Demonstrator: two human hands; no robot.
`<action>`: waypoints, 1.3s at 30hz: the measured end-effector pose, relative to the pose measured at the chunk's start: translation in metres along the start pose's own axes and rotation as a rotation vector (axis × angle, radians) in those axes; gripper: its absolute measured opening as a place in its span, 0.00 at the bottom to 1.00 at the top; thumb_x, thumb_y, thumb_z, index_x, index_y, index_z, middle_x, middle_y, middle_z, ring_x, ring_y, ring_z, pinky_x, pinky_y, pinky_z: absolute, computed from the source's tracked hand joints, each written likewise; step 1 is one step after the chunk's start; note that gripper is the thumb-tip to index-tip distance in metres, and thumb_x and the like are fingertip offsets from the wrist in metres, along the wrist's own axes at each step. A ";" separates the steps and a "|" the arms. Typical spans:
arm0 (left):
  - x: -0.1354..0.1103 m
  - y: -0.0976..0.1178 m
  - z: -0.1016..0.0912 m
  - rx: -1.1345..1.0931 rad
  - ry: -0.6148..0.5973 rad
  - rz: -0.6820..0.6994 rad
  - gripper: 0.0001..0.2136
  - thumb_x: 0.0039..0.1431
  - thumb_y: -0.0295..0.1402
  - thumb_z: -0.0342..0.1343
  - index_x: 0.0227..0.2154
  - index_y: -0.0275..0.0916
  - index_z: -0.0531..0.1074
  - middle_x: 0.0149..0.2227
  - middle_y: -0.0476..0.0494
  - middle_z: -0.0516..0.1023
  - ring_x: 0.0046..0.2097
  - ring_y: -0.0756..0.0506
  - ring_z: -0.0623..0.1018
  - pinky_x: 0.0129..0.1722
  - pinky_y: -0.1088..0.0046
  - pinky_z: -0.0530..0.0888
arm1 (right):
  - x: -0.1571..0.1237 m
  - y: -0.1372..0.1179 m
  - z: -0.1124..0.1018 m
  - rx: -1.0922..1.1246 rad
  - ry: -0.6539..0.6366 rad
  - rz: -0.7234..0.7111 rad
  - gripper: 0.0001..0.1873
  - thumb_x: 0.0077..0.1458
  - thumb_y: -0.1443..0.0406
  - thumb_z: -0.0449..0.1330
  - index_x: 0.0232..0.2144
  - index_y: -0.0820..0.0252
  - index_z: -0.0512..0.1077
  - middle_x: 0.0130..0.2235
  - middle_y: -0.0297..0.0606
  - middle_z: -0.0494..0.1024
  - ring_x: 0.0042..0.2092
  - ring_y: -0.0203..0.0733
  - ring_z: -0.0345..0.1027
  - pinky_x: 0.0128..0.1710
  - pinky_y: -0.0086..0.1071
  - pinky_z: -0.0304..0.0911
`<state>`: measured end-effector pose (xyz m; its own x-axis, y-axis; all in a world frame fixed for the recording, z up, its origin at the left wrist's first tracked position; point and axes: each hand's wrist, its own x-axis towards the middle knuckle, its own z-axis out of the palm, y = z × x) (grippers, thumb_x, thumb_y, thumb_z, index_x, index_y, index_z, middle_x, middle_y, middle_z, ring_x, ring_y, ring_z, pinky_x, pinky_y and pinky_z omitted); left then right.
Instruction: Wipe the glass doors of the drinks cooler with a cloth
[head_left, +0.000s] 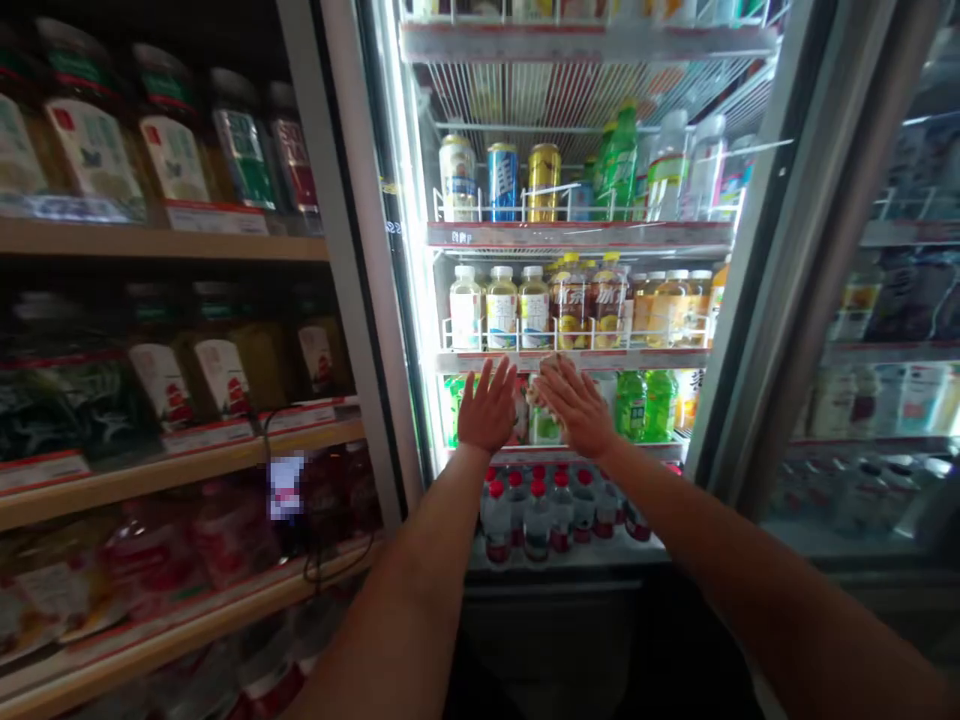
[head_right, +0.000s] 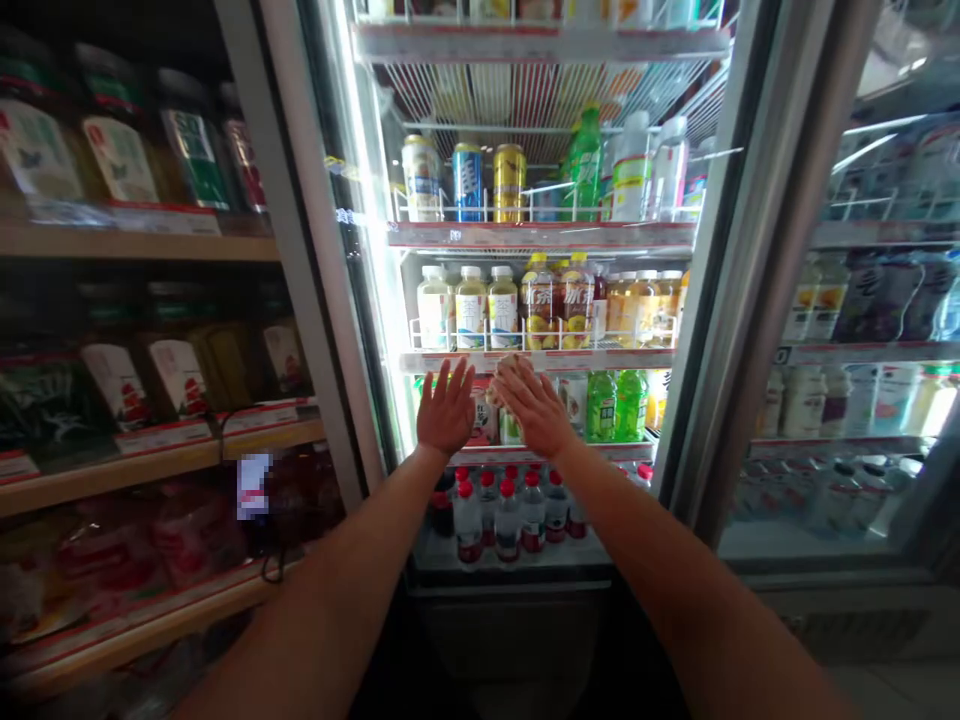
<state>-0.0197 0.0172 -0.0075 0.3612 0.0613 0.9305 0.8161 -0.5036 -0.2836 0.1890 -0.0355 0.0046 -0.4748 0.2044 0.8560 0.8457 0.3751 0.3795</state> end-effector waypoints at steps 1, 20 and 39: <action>0.000 0.000 0.000 -0.003 -0.001 -0.001 0.27 0.69 0.30 0.45 0.70 0.37 0.54 0.70 0.40 0.57 0.73 0.42 0.43 0.73 0.52 0.45 | 0.007 0.001 -0.001 -0.006 0.007 -0.001 0.34 0.64 0.70 0.50 0.70 0.50 0.52 0.70 0.35 0.60 0.74 0.44 0.38 0.72 0.48 0.42; -0.005 -0.003 0.007 -0.005 -0.003 -0.018 0.30 0.70 0.32 0.43 0.71 0.30 0.43 0.70 0.30 0.53 0.72 0.39 0.47 0.71 0.53 0.56 | 0.063 -0.004 -0.004 0.079 0.037 0.119 0.36 0.63 0.70 0.50 0.71 0.51 0.49 0.71 0.34 0.56 0.74 0.45 0.36 0.73 0.50 0.40; -0.003 0.001 0.002 -0.065 -0.085 -0.070 0.28 0.71 0.34 0.41 0.70 0.28 0.48 0.70 0.31 0.52 0.73 0.40 0.45 0.72 0.55 0.51 | 0.044 -0.003 -0.001 0.069 0.007 0.117 0.38 0.65 0.70 0.48 0.73 0.48 0.42 0.72 0.32 0.53 0.74 0.47 0.36 0.73 0.51 0.41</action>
<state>-0.0193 0.0186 -0.0110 0.3434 0.1701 0.9237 0.8109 -0.5498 -0.2002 0.1663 -0.0284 0.0414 -0.3718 0.2444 0.8955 0.8765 0.4101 0.2520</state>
